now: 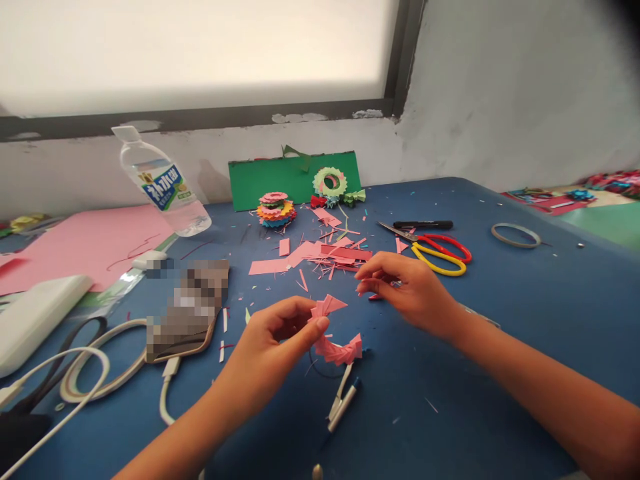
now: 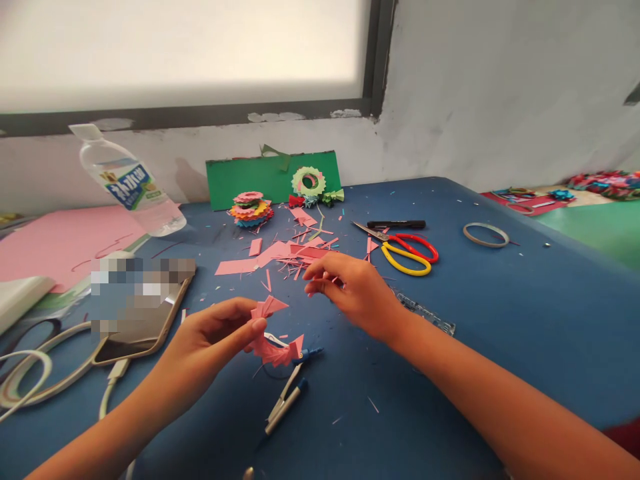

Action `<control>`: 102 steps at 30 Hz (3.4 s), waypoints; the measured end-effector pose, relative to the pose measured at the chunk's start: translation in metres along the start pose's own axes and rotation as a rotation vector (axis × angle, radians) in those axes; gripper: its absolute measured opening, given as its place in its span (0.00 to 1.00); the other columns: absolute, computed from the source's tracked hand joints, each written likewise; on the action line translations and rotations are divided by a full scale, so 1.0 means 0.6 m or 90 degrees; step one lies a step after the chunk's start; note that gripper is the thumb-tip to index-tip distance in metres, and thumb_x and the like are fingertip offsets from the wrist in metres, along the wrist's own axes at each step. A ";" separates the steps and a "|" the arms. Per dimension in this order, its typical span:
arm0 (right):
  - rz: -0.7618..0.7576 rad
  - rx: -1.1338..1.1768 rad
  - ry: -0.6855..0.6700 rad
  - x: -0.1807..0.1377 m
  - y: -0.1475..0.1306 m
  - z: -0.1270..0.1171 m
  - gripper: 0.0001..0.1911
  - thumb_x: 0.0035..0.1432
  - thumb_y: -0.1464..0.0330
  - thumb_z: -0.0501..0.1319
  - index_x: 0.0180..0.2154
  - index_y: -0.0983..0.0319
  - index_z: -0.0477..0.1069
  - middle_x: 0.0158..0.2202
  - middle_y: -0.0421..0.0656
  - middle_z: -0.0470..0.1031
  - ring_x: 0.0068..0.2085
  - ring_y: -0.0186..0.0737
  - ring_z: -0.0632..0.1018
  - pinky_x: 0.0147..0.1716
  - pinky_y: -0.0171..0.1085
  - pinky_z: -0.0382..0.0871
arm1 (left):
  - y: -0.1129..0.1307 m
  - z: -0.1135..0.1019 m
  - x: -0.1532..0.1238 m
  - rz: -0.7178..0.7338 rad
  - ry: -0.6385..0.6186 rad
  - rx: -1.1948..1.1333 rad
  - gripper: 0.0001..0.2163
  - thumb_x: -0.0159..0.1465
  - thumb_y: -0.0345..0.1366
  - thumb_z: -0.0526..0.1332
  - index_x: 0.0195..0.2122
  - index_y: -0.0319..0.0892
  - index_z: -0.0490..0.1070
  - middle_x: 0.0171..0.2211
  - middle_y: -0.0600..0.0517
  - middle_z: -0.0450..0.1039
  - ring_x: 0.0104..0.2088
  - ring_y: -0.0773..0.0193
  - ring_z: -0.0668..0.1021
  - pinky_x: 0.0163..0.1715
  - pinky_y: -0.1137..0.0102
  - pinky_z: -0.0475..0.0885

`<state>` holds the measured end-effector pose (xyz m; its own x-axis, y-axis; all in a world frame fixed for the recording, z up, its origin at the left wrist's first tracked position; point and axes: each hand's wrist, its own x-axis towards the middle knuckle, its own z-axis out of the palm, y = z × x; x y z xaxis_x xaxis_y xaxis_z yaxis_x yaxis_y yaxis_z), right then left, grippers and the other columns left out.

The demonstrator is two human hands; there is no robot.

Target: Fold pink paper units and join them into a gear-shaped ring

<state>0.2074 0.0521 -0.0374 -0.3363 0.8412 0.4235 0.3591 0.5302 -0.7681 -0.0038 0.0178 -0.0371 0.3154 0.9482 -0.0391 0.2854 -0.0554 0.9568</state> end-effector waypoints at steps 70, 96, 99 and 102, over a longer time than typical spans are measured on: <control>0.244 0.356 -0.023 -0.028 -0.050 0.040 0.18 0.48 0.73 0.66 0.43 0.58 0.71 0.32 0.37 0.79 0.34 0.34 0.79 0.37 0.31 0.76 | -0.023 0.016 -0.013 0.458 0.093 0.269 0.15 0.61 0.25 0.57 0.49 0.40 0.67 0.36 0.49 0.77 0.30 0.68 0.79 0.29 0.77 0.76; -0.059 0.014 0.010 -0.032 -0.060 0.032 0.10 0.53 0.76 0.62 0.37 0.59 0.76 0.34 0.38 0.78 0.35 0.32 0.78 0.37 0.29 0.74 | -0.016 0.012 -0.014 0.524 0.147 0.279 0.14 0.61 0.24 0.56 0.47 0.42 0.70 0.36 0.50 0.75 0.32 0.70 0.78 0.33 0.79 0.74; -0.094 0.011 0.003 -0.032 -0.057 0.030 0.10 0.53 0.78 0.62 0.38 0.61 0.75 0.34 0.38 0.78 0.34 0.31 0.78 0.37 0.27 0.73 | -0.017 0.013 -0.014 0.534 0.152 0.293 0.13 0.61 0.24 0.57 0.46 0.41 0.70 0.35 0.50 0.76 0.32 0.70 0.78 0.33 0.79 0.74; -0.109 0.039 -0.008 -0.033 -0.056 0.028 0.10 0.53 0.78 0.62 0.38 0.61 0.75 0.34 0.38 0.78 0.35 0.30 0.78 0.37 0.25 0.73 | -0.014 0.012 -0.015 0.562 0.184 0.298 0.12 0.60 0.24 0.59 0.44 0.40 0.71 0.35 0.50 0.77 0.32 0.69 0.79 0.34 0.79 0.75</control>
<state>0.1872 0.0159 -0.0279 -0.3989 0.7372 0.5453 0.2419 0.6582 -0.7129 -0.0027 0.0075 -0.0471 0.3722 0.5462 0.7504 0.4007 -0.8238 0.4010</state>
